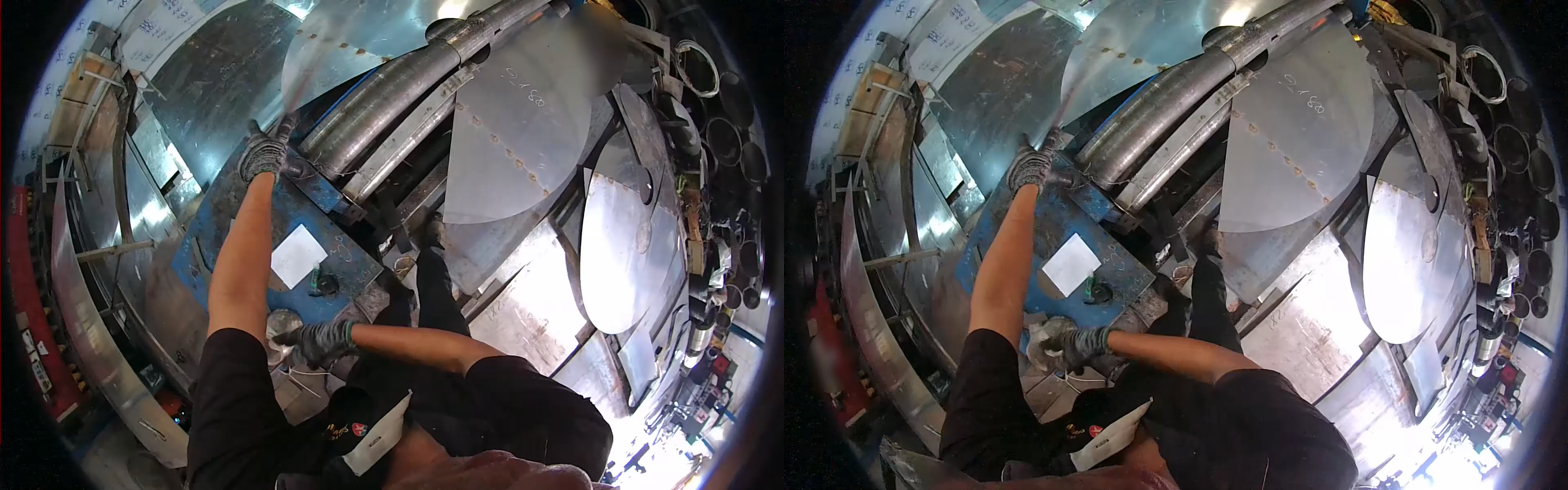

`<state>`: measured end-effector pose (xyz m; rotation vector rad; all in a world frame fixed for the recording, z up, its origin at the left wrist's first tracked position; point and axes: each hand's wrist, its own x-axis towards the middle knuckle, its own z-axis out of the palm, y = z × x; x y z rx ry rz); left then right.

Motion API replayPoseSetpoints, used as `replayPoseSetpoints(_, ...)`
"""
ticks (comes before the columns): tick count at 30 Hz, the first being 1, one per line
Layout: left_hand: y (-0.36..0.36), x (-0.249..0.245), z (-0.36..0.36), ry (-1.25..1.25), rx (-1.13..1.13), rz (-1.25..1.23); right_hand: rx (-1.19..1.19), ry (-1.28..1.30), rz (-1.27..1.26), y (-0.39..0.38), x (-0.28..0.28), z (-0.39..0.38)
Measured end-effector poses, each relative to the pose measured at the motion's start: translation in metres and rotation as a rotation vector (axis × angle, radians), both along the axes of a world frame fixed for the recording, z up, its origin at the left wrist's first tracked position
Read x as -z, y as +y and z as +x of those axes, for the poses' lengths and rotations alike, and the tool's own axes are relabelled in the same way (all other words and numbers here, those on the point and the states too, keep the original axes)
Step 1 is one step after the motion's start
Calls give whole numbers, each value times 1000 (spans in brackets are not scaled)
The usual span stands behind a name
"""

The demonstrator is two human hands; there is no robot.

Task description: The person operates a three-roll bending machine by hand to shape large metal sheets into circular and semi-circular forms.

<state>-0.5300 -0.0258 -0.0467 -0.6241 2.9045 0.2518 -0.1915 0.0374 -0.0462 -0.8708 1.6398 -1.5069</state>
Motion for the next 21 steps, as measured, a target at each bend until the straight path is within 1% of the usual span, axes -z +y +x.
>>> replayPoseSetpoints(1, 0, -4, -3, -211, 35, 128, -51, 10, -51, 1, -1, -8)
replayPoseSetpoints(2, -11, 10, -8, -214, 169, 98, -35, 18, -62, 8, -2, -29)
replayPoseSetpoints(3, -21, 25, -13, -209, 303, 66, 48, 90, -7, 20, 3, -62)
replayPoseSetpoints(4, -19, 13, -11, -246, 260, 66, 174, 268, 124, 41, 6, -99)
replayPoseSetpoints(5, -18, 7, -11, -280, 216, 68, 286, 526, 356, 65, 6, -136)
replayPoseSetpoints(6, -28, 23, -13, -189, 303, 68, 320, 762, 677, 92, -10, -176)
replayPoseSetpoints(7, -38, 38, -16, -99, 392, 60, 520, 770, 761, 120, -36, -210)
replayPoseSetpoints(9, -24, -8, -4, -121, 388, 110, 977, 809, 668, 157, -32, -263)
replayPoseSetpoints(10, -29, 0, -7, -68, 444, 78, 984, 741, 738, 173, -17, -274)
replayPoseSetpoints(11, -31, 4, -8, -66, 438, 81, 794, 488, 837, 179, -31, -263)
replayPoseSetpoints(12, -31, 5, -12, -72, 459, 29, 590, 253, 948, 185, -46, -251)
replayPoseSetpoints(13, -31, 4, -14, -80, 482, -24, 503, -39, 933, 183, -43, -237)
replayPoseSetpoints(14, -31, -3, -11, -65, 541, -39, 496, -34, 933, 173, -22, -213)
replayPoseSetpoints(15, -32, -1, -9, -63, 527, -40, 737, 418, 931, 161, 11, -184)
replayPoseSetpoints(16, -34, 4, -7, 63, 573, -156, 965, 873, 880, 148, 28, -161)
replayPoseSetpoints(17, -36, 8, -4, 185, 623, -275, 957, 870, 871, 133, 25, -148)
replayPoseSetpoints(18, -37, 6, -2, 168, 585, -260, 934, 559, 827, 114, 17, -135)
replayPoseSetpoints(19, -38, 4, 4, 166, 595, -267, 906, 254, 772, 93, 10, -119)
replayPoseSetpoints(21, -36, -1, 6, 219, 459, -319, 959, 140, 438, 38, 61, -63)
